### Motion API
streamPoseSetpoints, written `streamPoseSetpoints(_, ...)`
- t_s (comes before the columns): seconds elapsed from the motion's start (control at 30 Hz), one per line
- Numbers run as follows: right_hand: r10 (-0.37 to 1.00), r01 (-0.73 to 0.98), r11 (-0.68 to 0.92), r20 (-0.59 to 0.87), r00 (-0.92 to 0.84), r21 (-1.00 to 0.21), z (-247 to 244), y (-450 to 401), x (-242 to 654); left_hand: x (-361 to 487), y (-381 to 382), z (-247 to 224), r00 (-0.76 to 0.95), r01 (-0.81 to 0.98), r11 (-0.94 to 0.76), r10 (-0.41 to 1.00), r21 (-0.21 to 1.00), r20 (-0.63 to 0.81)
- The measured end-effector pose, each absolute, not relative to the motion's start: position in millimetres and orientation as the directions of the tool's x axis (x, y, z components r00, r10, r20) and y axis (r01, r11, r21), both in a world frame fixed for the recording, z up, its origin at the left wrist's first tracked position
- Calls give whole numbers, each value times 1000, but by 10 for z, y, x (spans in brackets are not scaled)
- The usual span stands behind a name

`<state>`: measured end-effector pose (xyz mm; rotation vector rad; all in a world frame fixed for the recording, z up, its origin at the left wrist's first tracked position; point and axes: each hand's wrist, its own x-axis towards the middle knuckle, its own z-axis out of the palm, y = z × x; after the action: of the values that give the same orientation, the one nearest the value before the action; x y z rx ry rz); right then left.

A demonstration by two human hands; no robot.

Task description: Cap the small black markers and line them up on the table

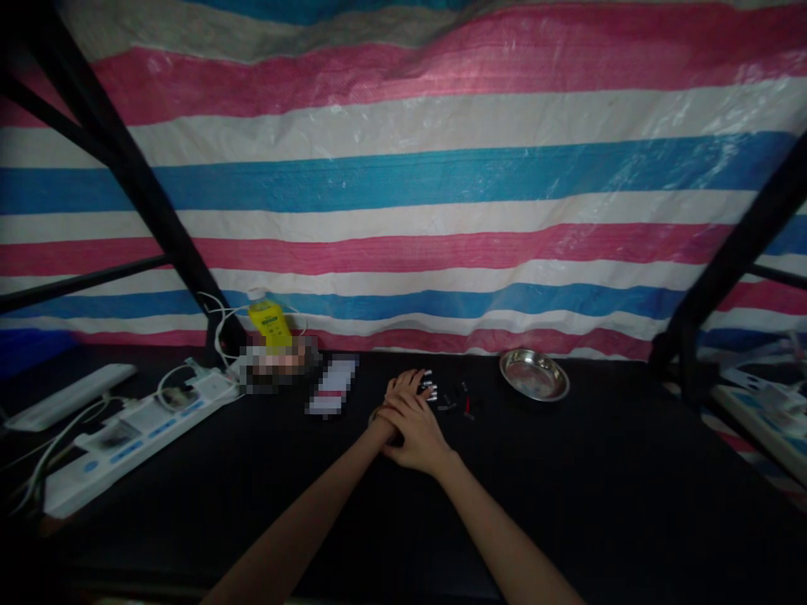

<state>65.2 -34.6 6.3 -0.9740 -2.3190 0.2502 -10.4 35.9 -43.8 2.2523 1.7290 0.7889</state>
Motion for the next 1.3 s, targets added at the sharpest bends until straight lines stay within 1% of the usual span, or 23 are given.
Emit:
streamPoseSetpoints(0.17, 653, 528, 757, 496, -573, -386, 145, -425, 686, -184, 365, -404, 253, 834, -363, 920, 415, 298)
streamPoseSetpoints(0.27, 642, 519, 761, 568, -515, -389, 146, -432, 733, -262, 396, -287, 339, 828, -423, 900, 368, 273)
streamPoseSetpoints(0.33, 647, 551, 738, 644, -409, -391, 106, -385, 792, -291, 403, -222, 367, 828, -432, 900, 358, 236)
streamPoseSetpoints(0.43, 635, 643, 642, 760, -141, -417, 7, -259, 909, -301, 388, -167, 377, 828, -431, 901, 357, 215)
streamPoseSetpoints(0.47, 618, 670, 607, 784, -61, -426, -25, -215, 951, -300, 379, -157, 375, 827, -433, 900, 359, 222)
streamPoseSetpoints(0.57, 576, 733, 518, 814, 83, -441, -89, -110, 1077, -294, 357, -139, 362, 822, -432, 900, 371, 244)
streamPoseSetpoints(0.63, 570, 765, 452, 808, 148, -459, -102, -71, 1157, -294, 353, -135, 346, 820, -421, 904, 388, 249)
streamPoseSetpoints(0.77, 602, 806, 313, 762, 240, -502, -105, -28, 1297, -304, 377, -149, 333, 800, -420, 905, 428, 266)
streamPoseSetpoints(0.9, 616, 798, 198, 706, 351, -569, -127, 0, 1382, -330, 424, -183, 341, 775, -445, 892, 448, 295)
streamPoseSetpoints(1.0, 612, 789, 170, 691, 385, -590, -142, 6, 1402, -345, 450, -200, 340, 758, -456, 886, 467, 314)
streamPoseSetpoints(1.17, 629, 783, 169, 678, 382, -598, -143, 4, 1404, -346, 470, -196, 356, 722, -482, 874, 497, 330)
streamPoseSetpoints(1.3, 617, 724, 139, 631, 470, -675, -170, 31, 1442, -341, 480, -173, 378, 703, -499, 866, 507, 328)
